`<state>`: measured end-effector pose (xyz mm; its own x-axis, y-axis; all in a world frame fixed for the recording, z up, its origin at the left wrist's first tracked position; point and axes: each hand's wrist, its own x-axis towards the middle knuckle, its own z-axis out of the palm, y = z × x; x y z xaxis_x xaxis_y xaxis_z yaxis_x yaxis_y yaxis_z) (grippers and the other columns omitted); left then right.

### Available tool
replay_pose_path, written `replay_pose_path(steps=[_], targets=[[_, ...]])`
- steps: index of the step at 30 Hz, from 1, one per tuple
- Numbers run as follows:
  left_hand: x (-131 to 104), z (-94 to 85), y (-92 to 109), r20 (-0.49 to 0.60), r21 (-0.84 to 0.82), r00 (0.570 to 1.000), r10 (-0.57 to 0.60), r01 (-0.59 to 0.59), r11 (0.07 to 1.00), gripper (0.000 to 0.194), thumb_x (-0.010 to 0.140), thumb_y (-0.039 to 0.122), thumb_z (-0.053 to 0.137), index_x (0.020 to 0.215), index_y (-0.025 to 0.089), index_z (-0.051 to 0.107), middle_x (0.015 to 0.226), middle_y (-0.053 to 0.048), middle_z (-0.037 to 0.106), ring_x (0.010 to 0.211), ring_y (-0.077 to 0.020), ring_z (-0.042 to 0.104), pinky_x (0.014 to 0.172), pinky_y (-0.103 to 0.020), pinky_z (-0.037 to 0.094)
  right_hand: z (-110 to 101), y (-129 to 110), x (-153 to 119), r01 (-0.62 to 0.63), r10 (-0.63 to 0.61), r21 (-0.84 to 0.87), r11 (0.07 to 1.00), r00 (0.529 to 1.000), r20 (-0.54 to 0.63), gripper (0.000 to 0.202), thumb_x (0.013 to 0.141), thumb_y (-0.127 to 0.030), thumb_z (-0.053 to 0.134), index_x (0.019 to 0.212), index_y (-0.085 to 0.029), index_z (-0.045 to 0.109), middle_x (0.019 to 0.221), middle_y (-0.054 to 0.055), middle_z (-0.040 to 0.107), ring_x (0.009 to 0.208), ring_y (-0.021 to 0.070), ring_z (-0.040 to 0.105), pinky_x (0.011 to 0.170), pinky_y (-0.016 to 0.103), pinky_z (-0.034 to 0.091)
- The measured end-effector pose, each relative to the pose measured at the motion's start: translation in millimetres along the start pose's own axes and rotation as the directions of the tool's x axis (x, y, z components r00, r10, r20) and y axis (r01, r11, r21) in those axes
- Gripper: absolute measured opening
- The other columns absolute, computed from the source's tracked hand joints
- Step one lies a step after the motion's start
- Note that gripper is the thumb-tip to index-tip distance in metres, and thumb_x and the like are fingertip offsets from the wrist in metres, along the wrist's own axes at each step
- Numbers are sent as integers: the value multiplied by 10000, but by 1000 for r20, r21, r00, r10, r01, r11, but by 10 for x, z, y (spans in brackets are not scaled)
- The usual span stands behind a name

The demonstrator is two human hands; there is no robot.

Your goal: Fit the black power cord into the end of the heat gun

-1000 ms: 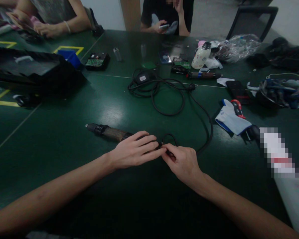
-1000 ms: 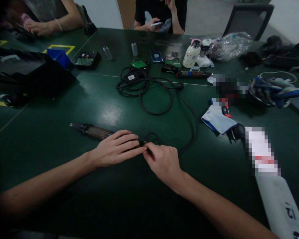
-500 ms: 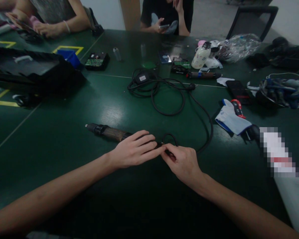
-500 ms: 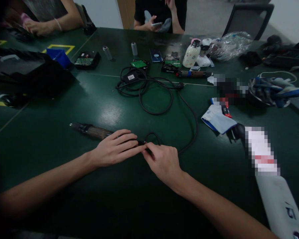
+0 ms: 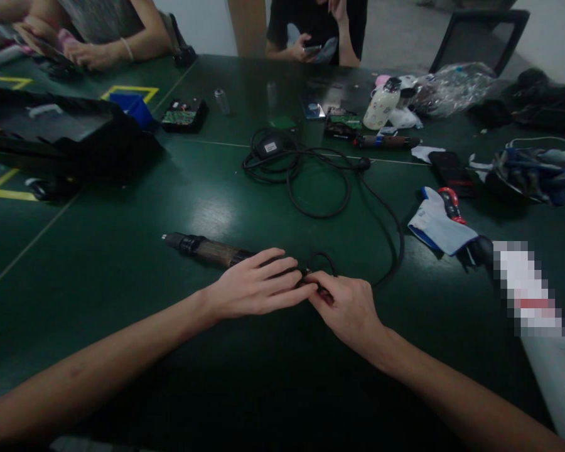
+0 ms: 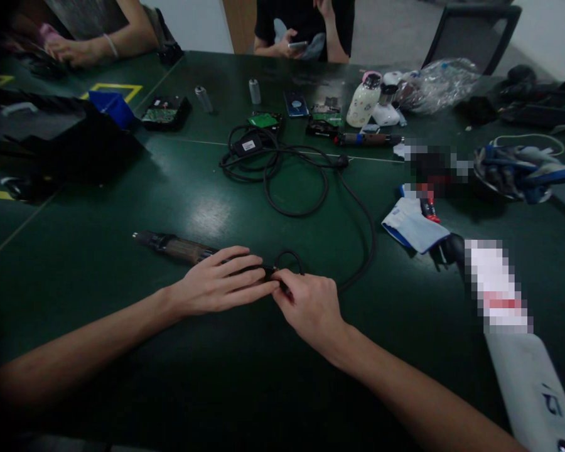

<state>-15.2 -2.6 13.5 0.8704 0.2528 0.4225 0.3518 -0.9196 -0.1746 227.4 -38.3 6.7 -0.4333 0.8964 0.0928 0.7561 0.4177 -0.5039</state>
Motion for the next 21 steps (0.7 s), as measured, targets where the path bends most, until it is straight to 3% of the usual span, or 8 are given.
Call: replay_pose_path(steps=[6,10,15,21], targets=[[-4,3,-5,-10,12,999,-51,51,999,436,986,152,602,1416,182,540,1171,-54,701,1188,-221,607,1096,-442,483,-5,-9,0,-9,9,-31,999,1000,-6,215,1022,-338,542,1003,-212,715,756,0,729,582,129,618,589,265,355],[-14,6,-6,7,-6,1000,5,-5,1000,406,992,158,591,1395,202,559,1227,-48,690,1229,-227,592,1113,-442,473,-1,-8,-2,-1,1,-6,1000,1000,-5,178,1018,-311,553,1041,-235,712,757,-16,728,616,128,643,619,258,364],[-21,4,-6,11,-25,999,-50,50,998,418,998,153,588,1413,179,538,1196,-67,697,1236,-224,605,1111,-442,478,-1,-7,-2,-12,12,-29,999,1000,-10,206,1024,-335,541,996,-216,707,741,-5,722,583,128,617,600,261,337],[-24,9,-8,14,-37,1000,-8,9,999,417,996,144,582,1409,190,545,1237,-60,689,1237,-226,604,1113,-448,476,11,-3,0,-12,12,-14,1000,1000,-10,185,1016,-323,546,1024,-238,710,728,-17,714,603,133,629,612,259,339]])
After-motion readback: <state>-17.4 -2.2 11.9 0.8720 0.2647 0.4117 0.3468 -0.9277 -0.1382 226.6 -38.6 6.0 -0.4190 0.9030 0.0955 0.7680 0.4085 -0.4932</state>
